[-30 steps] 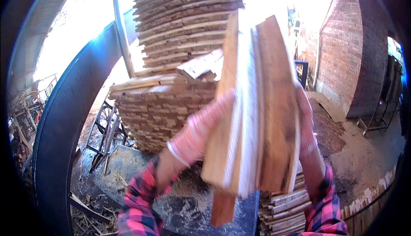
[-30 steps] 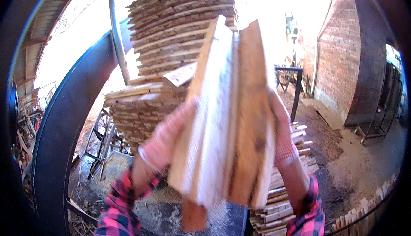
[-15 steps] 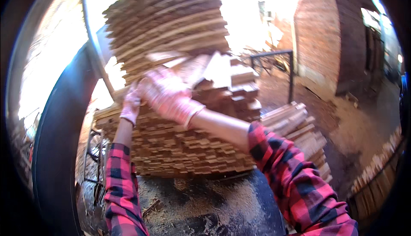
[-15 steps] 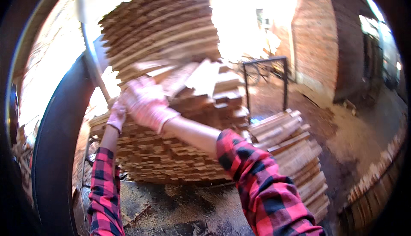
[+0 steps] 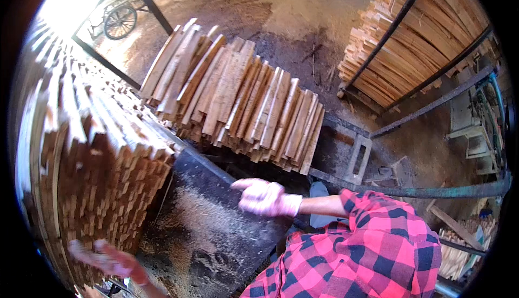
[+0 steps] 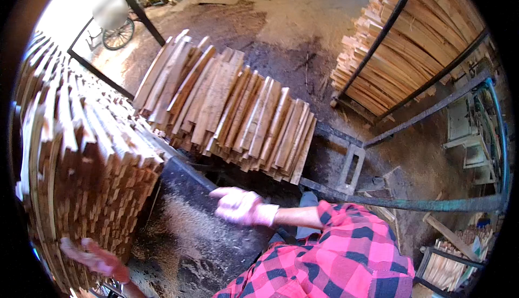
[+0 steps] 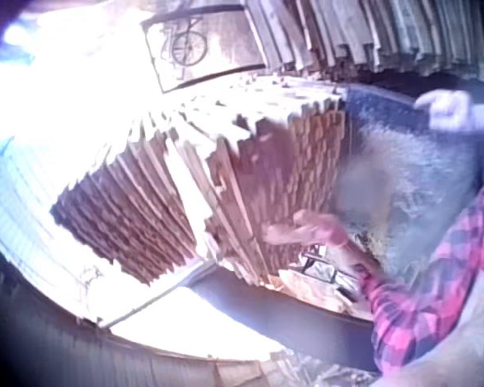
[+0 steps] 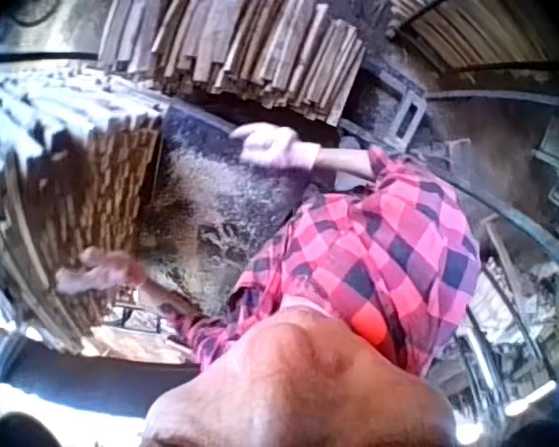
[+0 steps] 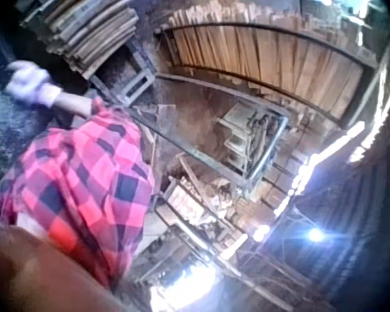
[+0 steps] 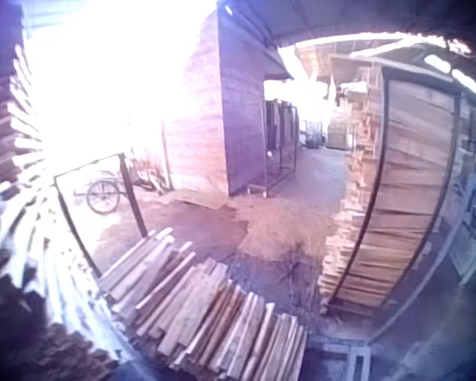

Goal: The person picks up groups of wood slats from a large stack and moves them to a different location, organizing them into a new pile within a wooden frame by hand.

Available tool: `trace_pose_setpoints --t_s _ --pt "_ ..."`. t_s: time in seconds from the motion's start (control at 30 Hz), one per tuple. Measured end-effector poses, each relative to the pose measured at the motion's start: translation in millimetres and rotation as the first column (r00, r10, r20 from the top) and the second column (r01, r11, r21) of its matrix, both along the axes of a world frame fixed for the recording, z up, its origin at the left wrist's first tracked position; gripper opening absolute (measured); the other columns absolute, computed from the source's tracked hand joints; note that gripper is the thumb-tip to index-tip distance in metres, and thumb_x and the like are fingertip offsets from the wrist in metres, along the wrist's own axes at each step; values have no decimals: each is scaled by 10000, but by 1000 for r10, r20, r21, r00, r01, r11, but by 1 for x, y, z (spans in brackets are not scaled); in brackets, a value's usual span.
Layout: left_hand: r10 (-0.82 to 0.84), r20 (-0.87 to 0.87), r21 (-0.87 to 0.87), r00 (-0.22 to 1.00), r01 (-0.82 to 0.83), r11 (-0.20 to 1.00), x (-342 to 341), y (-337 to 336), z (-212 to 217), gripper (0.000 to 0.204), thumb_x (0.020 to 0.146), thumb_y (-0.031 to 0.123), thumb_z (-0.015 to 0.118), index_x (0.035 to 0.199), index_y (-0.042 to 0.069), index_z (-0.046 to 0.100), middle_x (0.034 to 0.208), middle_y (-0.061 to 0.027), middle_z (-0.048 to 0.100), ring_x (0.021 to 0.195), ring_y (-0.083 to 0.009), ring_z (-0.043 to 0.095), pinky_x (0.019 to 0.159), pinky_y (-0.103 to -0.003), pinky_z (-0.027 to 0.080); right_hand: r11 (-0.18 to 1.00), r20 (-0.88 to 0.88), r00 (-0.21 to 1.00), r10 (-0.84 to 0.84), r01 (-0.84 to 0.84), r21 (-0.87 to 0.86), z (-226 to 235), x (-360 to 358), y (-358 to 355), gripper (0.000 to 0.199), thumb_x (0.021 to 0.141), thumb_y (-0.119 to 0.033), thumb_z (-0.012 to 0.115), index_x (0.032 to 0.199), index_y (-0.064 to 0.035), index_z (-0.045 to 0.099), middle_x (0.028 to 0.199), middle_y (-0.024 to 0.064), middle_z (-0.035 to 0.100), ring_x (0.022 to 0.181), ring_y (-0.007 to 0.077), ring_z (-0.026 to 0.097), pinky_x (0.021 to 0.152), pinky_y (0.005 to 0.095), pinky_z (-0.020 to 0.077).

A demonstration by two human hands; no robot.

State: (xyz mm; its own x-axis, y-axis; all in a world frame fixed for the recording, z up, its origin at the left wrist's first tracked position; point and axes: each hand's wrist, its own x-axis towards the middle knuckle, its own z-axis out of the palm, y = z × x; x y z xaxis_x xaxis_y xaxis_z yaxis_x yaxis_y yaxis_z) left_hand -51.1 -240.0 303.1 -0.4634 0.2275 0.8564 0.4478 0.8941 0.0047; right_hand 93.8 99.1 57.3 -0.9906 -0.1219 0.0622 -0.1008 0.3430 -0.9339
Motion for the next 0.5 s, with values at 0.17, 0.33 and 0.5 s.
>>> trace_pose_setpoints --t_s 0.17,0.33,0.5 --pt "-514 618 613 594 45 789 33 216 -154 593 1031 420 492 1507 77 406 1546 -157 404 1438 -293 370 1209 -457 298 820 582 589 -561 489 295 -127 76 172 537 910 -530 526 1058 -55 728 1071 201 711 1067 369 661 933 428 505" --pt "-665 741 605 94 -522 601 11 300 -354 529 946 469 653 1330 116 564 1156 -75 549 1023 -189 512 867 -362 406 768 762 430 -484 627 134 -197 102 282 445 939 -401 630 1196 -40 672 1135 123 717 1091 242 650 928 365 497" --pt "-787 596 133 -158 -947 291 -22 338 -495 463 808 547 808 710 240 476 522 89 275 373 -69 235 384 -276 208 734 797 431 -424 678 24 -276 83 334 641 930 -350 704 1451 -52 480 1097 40 643 860 132 571 674 289 481"
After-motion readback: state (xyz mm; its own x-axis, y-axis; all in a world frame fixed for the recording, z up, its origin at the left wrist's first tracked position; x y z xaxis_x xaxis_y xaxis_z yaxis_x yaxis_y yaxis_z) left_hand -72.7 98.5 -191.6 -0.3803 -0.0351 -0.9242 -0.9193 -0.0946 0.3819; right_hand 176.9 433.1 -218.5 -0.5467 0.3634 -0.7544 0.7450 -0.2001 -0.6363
